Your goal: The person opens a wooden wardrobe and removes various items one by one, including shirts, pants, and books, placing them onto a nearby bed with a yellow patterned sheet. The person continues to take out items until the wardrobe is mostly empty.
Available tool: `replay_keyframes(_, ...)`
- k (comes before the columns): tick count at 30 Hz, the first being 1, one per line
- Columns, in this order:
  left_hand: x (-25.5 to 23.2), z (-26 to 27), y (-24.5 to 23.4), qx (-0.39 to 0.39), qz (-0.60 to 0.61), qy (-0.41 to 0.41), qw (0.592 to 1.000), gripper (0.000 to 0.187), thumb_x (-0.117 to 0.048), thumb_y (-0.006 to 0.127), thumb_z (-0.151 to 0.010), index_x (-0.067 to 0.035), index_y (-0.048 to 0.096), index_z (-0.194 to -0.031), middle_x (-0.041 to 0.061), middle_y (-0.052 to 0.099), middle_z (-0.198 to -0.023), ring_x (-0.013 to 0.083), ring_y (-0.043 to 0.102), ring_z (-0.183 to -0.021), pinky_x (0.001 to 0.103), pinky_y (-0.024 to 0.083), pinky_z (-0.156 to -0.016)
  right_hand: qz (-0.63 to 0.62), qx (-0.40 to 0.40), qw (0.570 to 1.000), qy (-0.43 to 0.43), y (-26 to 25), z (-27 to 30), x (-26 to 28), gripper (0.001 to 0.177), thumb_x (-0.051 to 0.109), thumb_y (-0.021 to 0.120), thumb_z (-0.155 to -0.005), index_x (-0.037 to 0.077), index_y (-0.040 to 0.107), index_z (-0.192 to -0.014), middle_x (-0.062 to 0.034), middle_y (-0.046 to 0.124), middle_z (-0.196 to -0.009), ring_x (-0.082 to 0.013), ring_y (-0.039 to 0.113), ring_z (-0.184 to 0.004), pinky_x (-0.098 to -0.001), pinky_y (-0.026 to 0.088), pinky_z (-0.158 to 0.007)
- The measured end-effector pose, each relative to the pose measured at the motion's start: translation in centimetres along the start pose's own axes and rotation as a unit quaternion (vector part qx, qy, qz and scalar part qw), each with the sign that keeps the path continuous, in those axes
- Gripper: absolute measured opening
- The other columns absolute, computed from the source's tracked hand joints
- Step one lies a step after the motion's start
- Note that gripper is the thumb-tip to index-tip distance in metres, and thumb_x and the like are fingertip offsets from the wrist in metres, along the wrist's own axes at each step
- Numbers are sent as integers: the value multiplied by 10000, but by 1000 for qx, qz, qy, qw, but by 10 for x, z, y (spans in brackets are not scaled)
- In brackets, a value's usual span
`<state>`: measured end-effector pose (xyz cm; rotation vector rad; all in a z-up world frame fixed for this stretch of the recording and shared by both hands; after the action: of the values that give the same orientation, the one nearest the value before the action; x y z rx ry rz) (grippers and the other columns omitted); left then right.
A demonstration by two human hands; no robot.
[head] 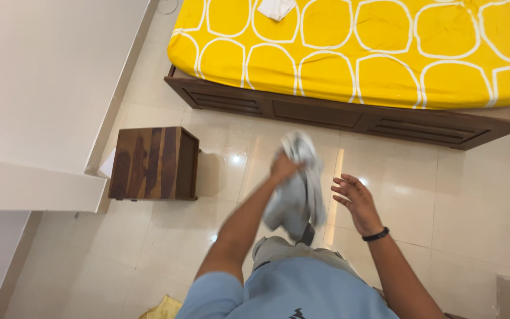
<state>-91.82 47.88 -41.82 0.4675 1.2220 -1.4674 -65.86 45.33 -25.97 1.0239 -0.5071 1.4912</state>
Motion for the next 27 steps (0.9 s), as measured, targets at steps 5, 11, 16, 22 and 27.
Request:
replay_keyframes(5,-150,-169,-116,-200,229,153,940,977,-246,851,-847,-34,219,-1560,247,376,-1534,317,482,-1353,422,446,-1111,-46,31,998,-37,-2,8,35,289,270,550,-1031,47,609,-1204,-126,696,-1200,-240,676,-1094,-393,547,-940)
replay_keyframes(11,-157,-162,-68,0,190,344,920,229,-181,672,-1017,-31,667,-1190,85,736,-1086,176,701,-1005,321,566,-917,-80,-68,994,13,-8,25,-22,296,282,532,-1042,30,615,-1172,-151,700,-1163,-250,674,-1053,-390,543,-922)
replay_keyframes(16,-26,-17,40,340,-232,335,848,307,-341,723,-929,-81,755,-1089,106,690,-1254,238,641,-1159,404,493,-1039,-142,-148,977,51,-3,51,-81,311,282,522,-1037,15,603,-1176,-159,696,-1149,-256,671,-1026,-396,531,-901)
replay_keyframes(22,57,143,53,670,-209,49,711,680,-424,730,-886,-41,562,-1423,188,671,-1281,272,705,-1041,400,542,-930,-160,-224,960,47,22,99,-103,316,285,538,-1039,12,625,-1172,-169,691,-1146,-246,673,-1025,-407,534,-890)
replay_keyframes(27,65,155,65,635,-153,65,755,480,-308,726,-911,-26,662,-1295,172,772,-1037,191,734,-885,346,569,-771,-169,-272,947,15,36,152,-100,316,298,560,-1024,11,633,-1135,-155,712,-1123,-249,688,-1004,-396,551,-887)
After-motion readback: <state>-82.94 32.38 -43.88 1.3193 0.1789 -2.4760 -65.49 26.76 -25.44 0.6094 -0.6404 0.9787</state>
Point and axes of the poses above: each hand's wrist, its own z-axis away from the middle knuckle, its own y-axis out of the palm, x = y × z, the point moved 1 cm from there along -z, towards the middle knuckle
